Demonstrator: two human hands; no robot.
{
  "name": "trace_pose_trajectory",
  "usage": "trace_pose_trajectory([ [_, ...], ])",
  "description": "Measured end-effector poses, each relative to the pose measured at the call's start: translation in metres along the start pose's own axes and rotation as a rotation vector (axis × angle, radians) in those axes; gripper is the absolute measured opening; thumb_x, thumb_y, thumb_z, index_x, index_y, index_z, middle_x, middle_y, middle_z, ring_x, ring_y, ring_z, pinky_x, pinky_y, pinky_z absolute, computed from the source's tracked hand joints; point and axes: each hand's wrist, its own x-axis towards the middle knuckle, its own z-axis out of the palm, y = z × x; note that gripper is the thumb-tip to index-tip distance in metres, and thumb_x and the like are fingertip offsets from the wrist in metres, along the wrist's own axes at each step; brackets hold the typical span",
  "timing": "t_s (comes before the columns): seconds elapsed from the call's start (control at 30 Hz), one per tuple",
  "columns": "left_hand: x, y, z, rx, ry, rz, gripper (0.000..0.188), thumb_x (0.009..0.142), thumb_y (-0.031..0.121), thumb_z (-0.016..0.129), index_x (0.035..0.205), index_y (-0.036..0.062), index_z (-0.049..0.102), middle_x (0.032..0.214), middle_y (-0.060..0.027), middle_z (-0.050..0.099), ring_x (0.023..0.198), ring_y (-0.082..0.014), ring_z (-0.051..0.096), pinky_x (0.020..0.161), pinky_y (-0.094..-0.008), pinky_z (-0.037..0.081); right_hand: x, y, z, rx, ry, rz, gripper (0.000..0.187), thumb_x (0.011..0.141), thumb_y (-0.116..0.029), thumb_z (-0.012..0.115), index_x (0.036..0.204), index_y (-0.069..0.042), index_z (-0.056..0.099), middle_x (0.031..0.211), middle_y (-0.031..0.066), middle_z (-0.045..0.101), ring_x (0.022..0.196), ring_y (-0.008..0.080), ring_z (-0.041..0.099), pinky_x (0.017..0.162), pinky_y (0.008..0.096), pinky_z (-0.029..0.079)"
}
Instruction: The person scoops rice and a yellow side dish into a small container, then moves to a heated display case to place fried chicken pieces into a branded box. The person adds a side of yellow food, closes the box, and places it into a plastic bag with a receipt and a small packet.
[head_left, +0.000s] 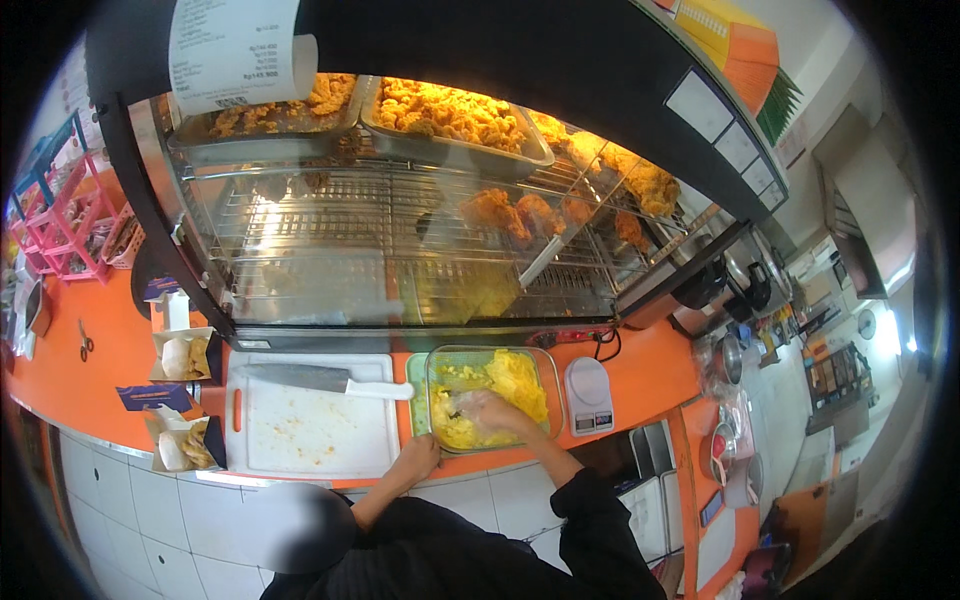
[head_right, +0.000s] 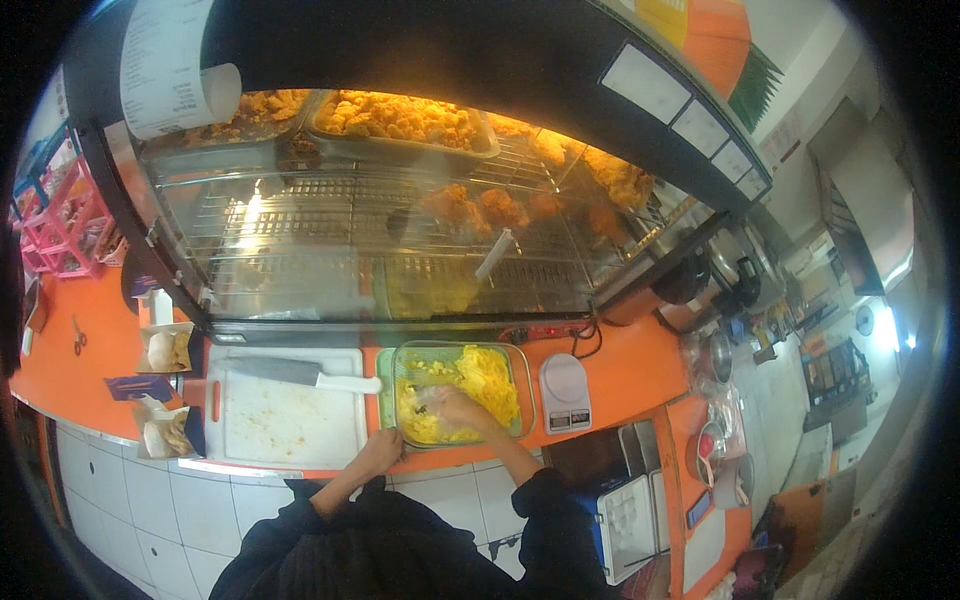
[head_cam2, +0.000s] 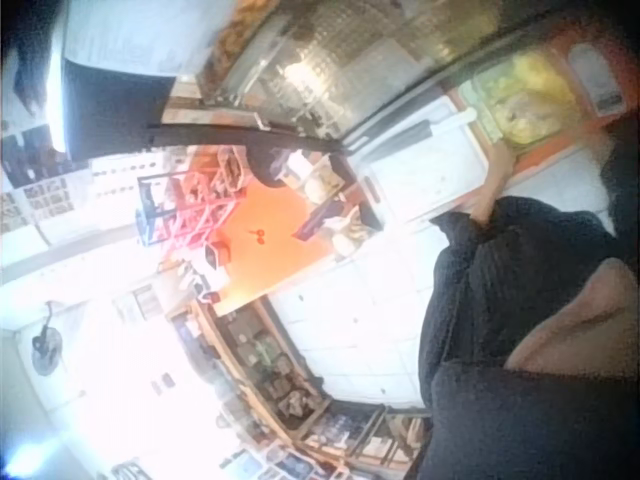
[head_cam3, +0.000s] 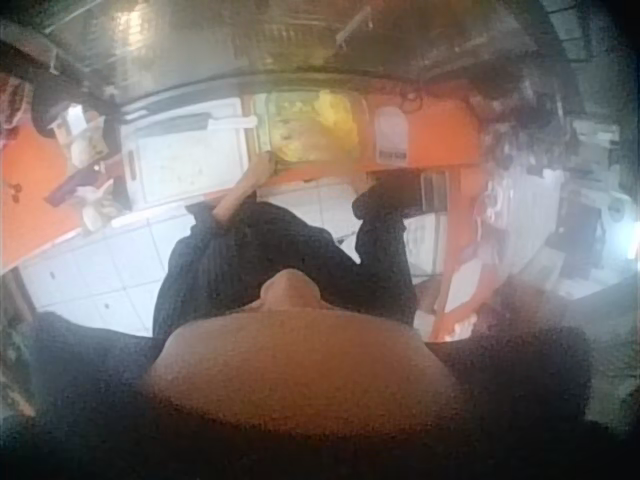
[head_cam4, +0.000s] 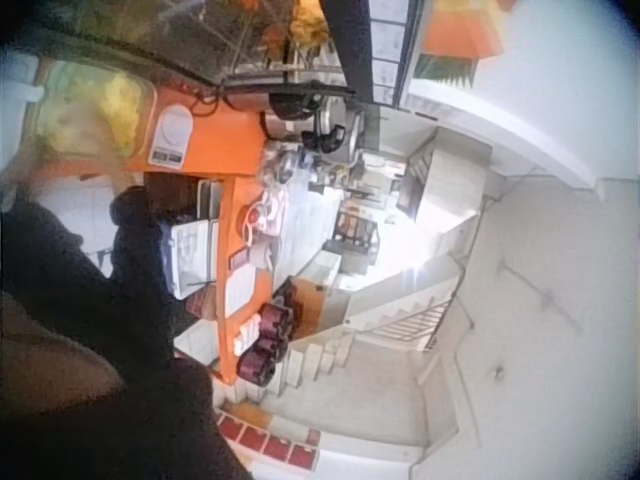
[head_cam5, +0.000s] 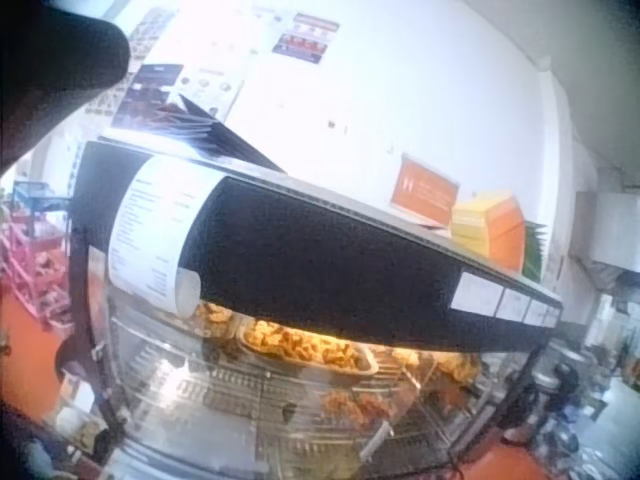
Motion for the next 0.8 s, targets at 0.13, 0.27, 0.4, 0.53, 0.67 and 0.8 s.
trace_pose_trajectory([
  [0.13,-0.003,0.0,-0.008,0.047,-0.016,0.041,0.035,0.092,0.019,0.039,0.075,-0.0067,0.056,0.064,-0.0195,0.063,0.067,-0.0333,0.065,0.068,-0.0416,0.051,-0.019,-0.037,-0.025,0.421,0.0,0.277,0.037,0.088,-0.018,0.058,0.122,-0.003,0.055,0.116,0.0046,0.06,0.095,0.0134,0.057,0.081,0.0263,0.046],
  [0.27,-0.005,-0.013,-0.006,-0.026,-0.055,-0.031,0.047,0.097,0.031,0.034,0.079,-0.0055,0.056,0.064,-0.016,0.062,0.066,-0.0292,0.064,0.065,-0.0399,0.051,-0.025,-0.027,-0.043,0.348,-0.007,0.468,0.042,0.088,-0.017,0.061,0.125,-0.002,0.052,0.118,0.0052,0.058,0.102,0.0125,0.055,0.084,0.0255,0.047],
  [0.4,-0.01,-0.011,-0.014,-0.088,-0.1,-0.093,0.051,0.098,0.038,0.032,0.083,-0.0037,0.057,0.066,-0.0136,0.062,0.064,-0.0274,0.063,0.064,-0.0393,0.049,-0.038,0.033,-0.051,0.419,0.031,0.409,0.046,0.087,-0.015,0.063,0.128,0.0,0.048,0.118,0.008,0.058,0.107,0.0136,0.054,0.088,0.0254,0.047],
  [0.53,-0.022,-0.011,-0.034,-0.119,-0.141,-0.178,0.049,0.098,0.039,0.034,0.084,-0.0015,0.058,0.069,-0.0118,0.063,0.062,-0.0242,0.061,0.063,-0.0367,0.05,-0.045,-0.035,-0.053,0.469,0.102,0.405,0.044,0.087,-0.016,0.062,0.126,0.001,0.049,0.116,0.0091,0.058,0.108,0.0153,0.055,0.091,0.0255,0.047],
  [0.67,-0.05,-0.004,-0.074,-0.176,-0.157,-0.093,0.036,0.096,0.032,0.042,0.091,-0.0001,0.057,0.074,-0.0095,0.062,0.065,-0.0164,0.061,0.06,-0.0302,0.05,-0.042,-0.058,-0.058,0.552,0.023,0.343,0.042,0.087,-0.02,0.064,0.122,-0.001,0.052,0.112,0.0061,0.061,0.102,0.016,0.058,0.088,0.026,0.048],
  [0.8,-0.131,-0.017,-0.144,-0.213,0.423,0.064,0.018,0.093,0.018,0.047,0.092,0.0022,0.056,0.075,-0.0089,0.061,0.068,-0.0155,0.06,0.061,-0.0293,0.047,0.003,-0.112,-0.027,0.354,-0.17,0.255,0.037,0.085,-0.023,0.067,0.116,-0.005,0.058,0.106,0.004,0.063,0.095,0.0149,0.06,0.084,0.0261,0.048],
])
